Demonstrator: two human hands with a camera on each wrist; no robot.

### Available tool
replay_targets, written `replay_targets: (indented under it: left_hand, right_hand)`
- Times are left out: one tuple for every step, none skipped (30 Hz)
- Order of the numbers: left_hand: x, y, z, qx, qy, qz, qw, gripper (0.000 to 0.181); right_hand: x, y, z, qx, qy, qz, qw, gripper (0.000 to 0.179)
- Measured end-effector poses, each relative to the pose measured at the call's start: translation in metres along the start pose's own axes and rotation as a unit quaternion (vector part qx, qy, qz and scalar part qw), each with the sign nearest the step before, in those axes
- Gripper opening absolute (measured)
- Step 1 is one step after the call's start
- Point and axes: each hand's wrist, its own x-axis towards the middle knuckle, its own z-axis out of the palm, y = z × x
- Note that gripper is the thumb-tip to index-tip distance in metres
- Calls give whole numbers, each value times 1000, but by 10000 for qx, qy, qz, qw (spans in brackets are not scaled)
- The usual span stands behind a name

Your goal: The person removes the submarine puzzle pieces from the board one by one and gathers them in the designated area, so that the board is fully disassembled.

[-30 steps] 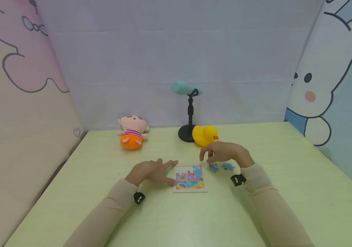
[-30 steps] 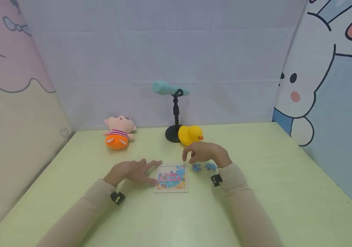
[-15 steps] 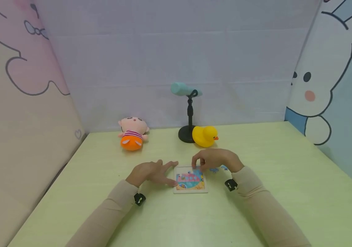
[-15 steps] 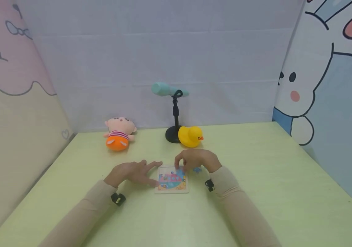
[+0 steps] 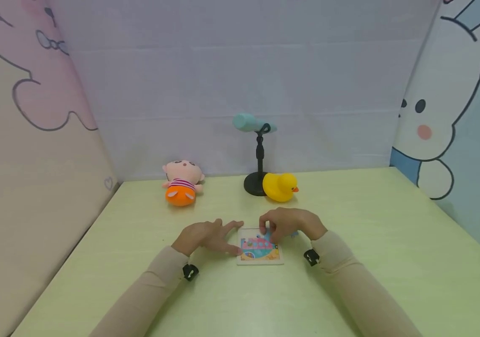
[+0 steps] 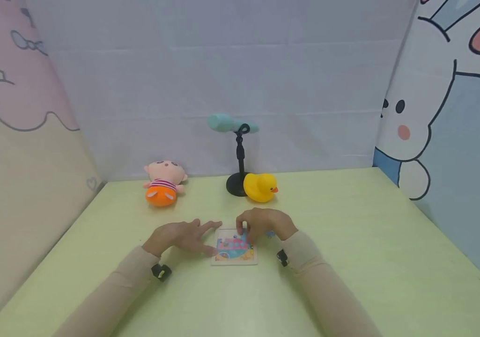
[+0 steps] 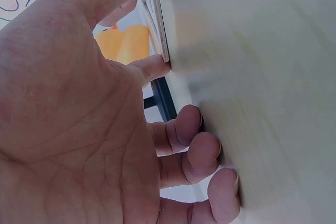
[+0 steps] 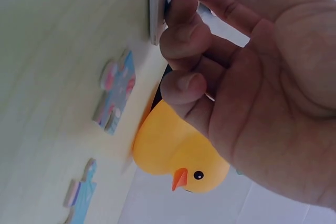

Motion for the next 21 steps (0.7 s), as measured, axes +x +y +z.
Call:
replay_targets:
  left_hand:
    - [0,0,0,-16,11,-17,10000,88]
    - [0,0,0,-32,11,-25,10000,88]
    - [0,0,0,-38,16,-29,10000,88]
    - [0,0,0,-34,18,-18,10000,87]
    - [-1,0,0,-38,12,-10,10000,87]
    - [-1,0,0,-41,9,-3,10000,87]
    - [-2,0,0,-39,5,-3,10000,87]
    - [-2,0,0,-26,2,-1,10000,87]
    - [-2,0,0,-4,10,0,10000,87]
    - [-2,0,0,16,21,2,10000,87]
    - [-2,1,0,28,32,2,10000,87]
    - [-2,1,0,37,48,0,10000,87]
    - [-2,1,0,51,60,4,10000,86]
    - [-2,1,0,53,63,15,10000,86]
    - [-2,1,1,51,67,13,10000,86]
    - [-2,1,1,40,69,10,10000,86]
    - [-2,1,1,25,67,3,10000,86]
    - [-2,1,1,19,64,-3,10000,86]
    - [-1,1,1,21,59,-9,10000,87]
    - [-1,1,1,21,54,-12,10000,87]
    - [-1,1,1,24,52,-24,10000,87]
  right_hand:
    - [1,0,0,-10,17,-32,10000,21]
    - [1,0,0,-13,29,-63,10000,21]
    - [2,0,0,-15,37,-74,10000,21]
    - [2,0,0,-28,43,-105,9999,21]
    - [2,0,1,-32,45,-120,9999,21]
    - [3,0,1,-42,53,-144,9999,21]
    - [3,0,1,-43,64,-171,9998,21]
    - [3,0,1,-52,82,-206,9997,21]
    - [3,0,1,-63,109,-244,9996,21]
    - [3,1,1,-71,138,-283,9995,21]
    - [2,0,1,-79,166,-316,9993,20]
    - [2,0,1,-84,196,-346,9992,20]
    - [2,1,0,-90,220,-377,9990,20]
    - [1,1,0,-102,234,-407,9988,19]
    - [1,1,-1,-109,243,-445,9987,18]
    - [1,1,-2,-112,253,-477,9985,17]
    - [1,1,-2,-104,274,-513,9983,16]
    - [1,1,-3,-113,319,-566,9978,15]
    - [1,2,-3,-138,373,-623,9973,13]
    - [1,2,-3,-164,429,-663,9967,12]
    - [1,3,-3,-192,494,-709,9961,11]
